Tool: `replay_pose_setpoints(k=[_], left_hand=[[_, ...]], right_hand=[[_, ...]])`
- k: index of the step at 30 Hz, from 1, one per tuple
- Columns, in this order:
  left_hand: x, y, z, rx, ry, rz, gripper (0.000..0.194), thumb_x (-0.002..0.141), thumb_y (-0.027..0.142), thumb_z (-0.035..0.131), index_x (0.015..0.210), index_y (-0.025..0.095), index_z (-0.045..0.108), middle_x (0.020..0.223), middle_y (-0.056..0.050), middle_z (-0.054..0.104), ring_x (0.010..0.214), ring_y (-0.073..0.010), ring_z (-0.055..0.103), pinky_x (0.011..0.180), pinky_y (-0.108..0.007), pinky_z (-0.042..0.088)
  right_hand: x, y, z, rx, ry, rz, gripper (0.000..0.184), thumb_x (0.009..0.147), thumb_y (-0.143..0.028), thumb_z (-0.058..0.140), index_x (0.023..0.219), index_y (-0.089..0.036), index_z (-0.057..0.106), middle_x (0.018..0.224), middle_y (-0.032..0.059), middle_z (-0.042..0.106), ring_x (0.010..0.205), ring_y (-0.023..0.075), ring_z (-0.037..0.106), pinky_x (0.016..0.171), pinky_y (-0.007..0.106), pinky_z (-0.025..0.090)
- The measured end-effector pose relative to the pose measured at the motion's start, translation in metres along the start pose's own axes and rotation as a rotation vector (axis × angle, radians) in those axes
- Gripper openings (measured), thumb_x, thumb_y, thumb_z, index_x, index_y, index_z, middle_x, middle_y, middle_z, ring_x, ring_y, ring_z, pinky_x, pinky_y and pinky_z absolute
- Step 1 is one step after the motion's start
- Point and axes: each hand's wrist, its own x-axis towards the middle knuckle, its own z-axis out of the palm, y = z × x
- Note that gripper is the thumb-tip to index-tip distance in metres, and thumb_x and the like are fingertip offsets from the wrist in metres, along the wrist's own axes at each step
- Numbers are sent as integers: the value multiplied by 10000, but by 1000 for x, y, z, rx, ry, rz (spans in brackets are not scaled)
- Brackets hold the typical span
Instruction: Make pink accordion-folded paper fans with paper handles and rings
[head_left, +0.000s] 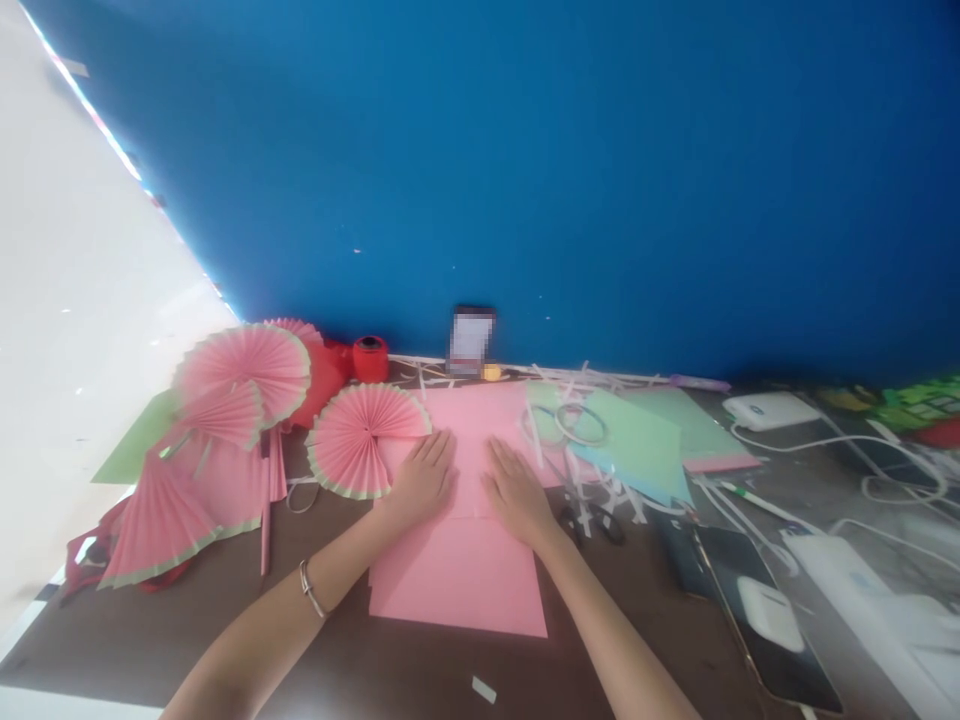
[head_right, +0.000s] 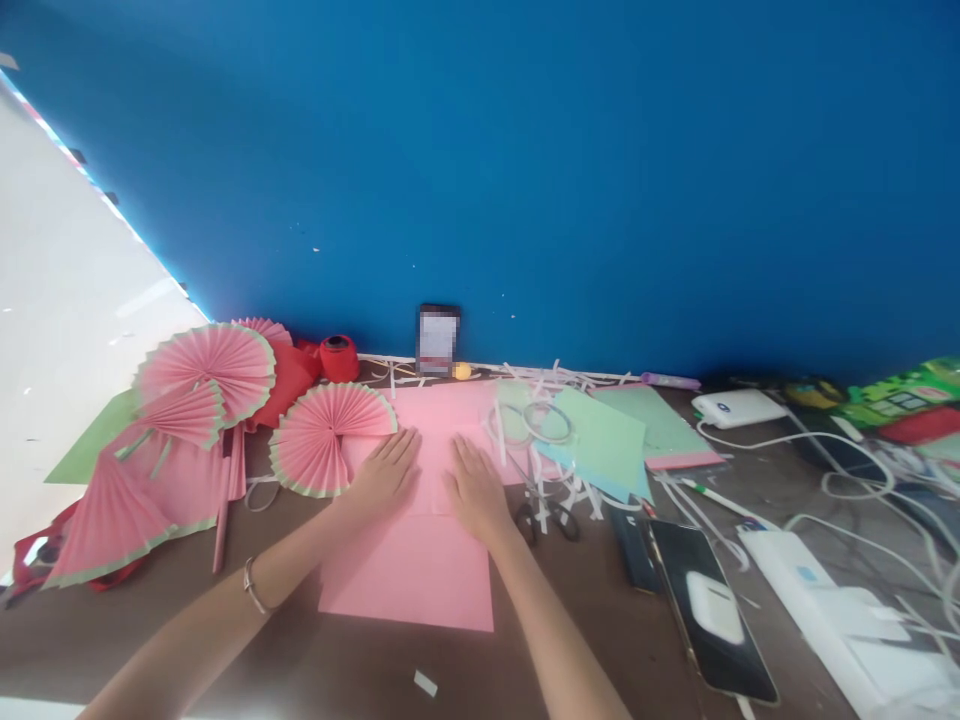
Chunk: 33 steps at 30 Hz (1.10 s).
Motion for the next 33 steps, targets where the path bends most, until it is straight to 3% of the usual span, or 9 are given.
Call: replay_pose_setpoints(k=[15, 22, 25, 28, 30, 33], left_hand=[[0, -3, -5, 6, -32, 38, 492, 916, 291, 247, 1345, 60, 314, 1385, -159, 378, 1314, -251, 289, 1053, -422, 266], [-2, -11, -13, 31, -85, 138, 499, 928, 313, 246, 1367, 77, 276, 1392, -160, 367, 1323, -238, 271, 1026, -383, 296], [-2, -7, -11, 71, -78, 151, 470, 924, 291, 277, 1320, 50, 351, 1355, -181, 413, 1300, -259, 316, 1022, -400, 304], [-5, 1, -13, 88, -64, 209, 382, 892, 139, 312, 1238, 45, 443, 1292, -169, 486, 1241, -249, 406, 1020, -391, 317], [-9, 5, -19, 52, -46, 231, 369, 859, 74, 339, 1202, 79, 475, 1235, -137, 536, 1187, -231, 460, 1012, -379, 334], [-17, 4, -32, -65, 21, 167, 307, 860, 117, 377, 1126, 140, 528, 1089, -104, 611, 1054, -216, 535, 951, -388, 391]], right_hand=[[-1, 6, 0, 74, -20, -37, 549, 910, -334, 258, 1420, -149, 182, 1449, 105, 279, 1335, 211, 233, 1077, 441, 237], [-1, 11, -3, 109, -50, -70, 540, 905, -328, 280, 1413, -157, 211, 1445, 104, 291, 1336, 205, 230, 1080, 440, 232], [1, 10, -5, 124, -58, -53, 532, 901, -323, 294, 1398, -140, 253, 1433, 114, 316, 1333, 213, 240, 1076, 444, 240], [2, 7, -10, 146, -63, -37, 514, 898, -322, 312, 1372, -124, 314, 1407, 124, 362, 1322, 221, 268, 1069, 442, 258], [2, 5, -14, 170, -53, -41, 495, 895, -311, 320, 1366, -156, 333, 1389, 106, 396, 1306, 218, 307, 1058, 443, 280], [1, 3, -23, 213, -21, -27, 473, 887, -310, 345, 1353, -228, 356, 1331, 69, 478, 1240, 217, 416, 1008, 432, 360]])
